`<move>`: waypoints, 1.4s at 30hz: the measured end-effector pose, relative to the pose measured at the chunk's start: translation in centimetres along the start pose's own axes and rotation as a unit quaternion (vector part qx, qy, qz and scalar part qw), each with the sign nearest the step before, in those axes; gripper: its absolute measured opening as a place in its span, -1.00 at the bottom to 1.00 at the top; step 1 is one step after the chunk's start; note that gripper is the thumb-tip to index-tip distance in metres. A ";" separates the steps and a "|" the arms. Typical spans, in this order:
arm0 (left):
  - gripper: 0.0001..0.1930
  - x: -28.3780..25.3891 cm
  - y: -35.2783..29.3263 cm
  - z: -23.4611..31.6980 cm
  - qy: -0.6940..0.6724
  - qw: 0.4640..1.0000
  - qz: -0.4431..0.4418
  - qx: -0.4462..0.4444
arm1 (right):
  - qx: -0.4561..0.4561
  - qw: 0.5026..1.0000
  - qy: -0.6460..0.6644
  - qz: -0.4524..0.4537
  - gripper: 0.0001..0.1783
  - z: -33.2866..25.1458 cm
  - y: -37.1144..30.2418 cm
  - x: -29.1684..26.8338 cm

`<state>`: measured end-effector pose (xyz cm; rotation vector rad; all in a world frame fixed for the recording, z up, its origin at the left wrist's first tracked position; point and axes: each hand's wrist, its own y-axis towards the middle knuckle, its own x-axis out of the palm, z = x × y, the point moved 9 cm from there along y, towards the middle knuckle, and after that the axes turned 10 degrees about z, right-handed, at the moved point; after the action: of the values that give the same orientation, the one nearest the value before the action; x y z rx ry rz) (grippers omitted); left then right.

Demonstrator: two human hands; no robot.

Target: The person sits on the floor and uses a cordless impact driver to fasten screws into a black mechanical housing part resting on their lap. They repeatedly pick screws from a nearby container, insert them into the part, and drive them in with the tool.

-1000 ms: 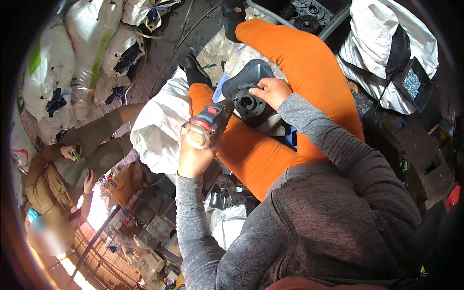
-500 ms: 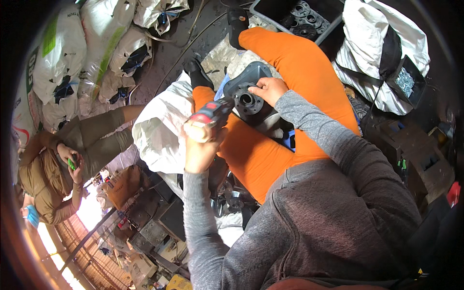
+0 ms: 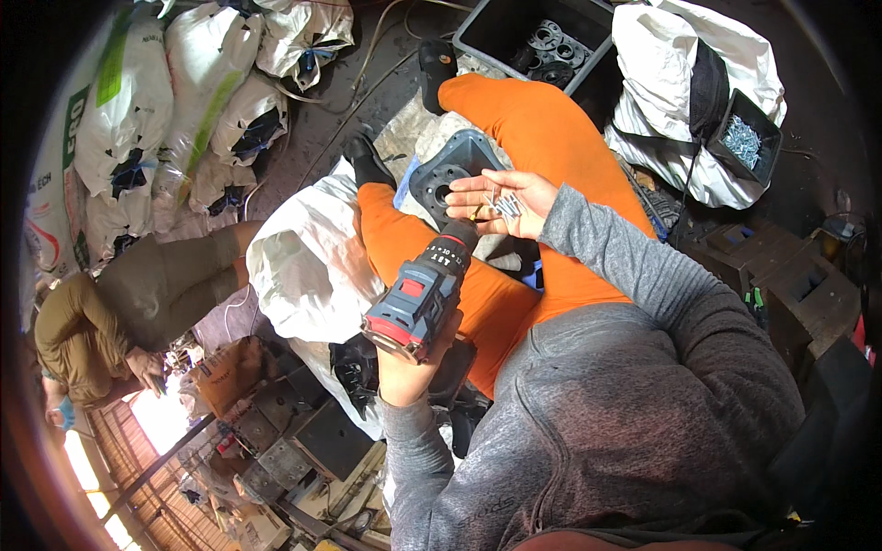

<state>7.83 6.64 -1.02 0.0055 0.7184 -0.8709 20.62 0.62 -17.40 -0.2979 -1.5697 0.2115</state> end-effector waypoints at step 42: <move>-0.64 -1.8 -0.7 -2.0 0.067 0.997 -0.023 0.038 | -0.023 0.980 0.009 0.199 -0.82 3.3 0.0 -0.3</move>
<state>5.45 7.98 -1.34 0.1161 0.8140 -0.9484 17.31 0.69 -17.71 -0.6500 -1.4872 0.4826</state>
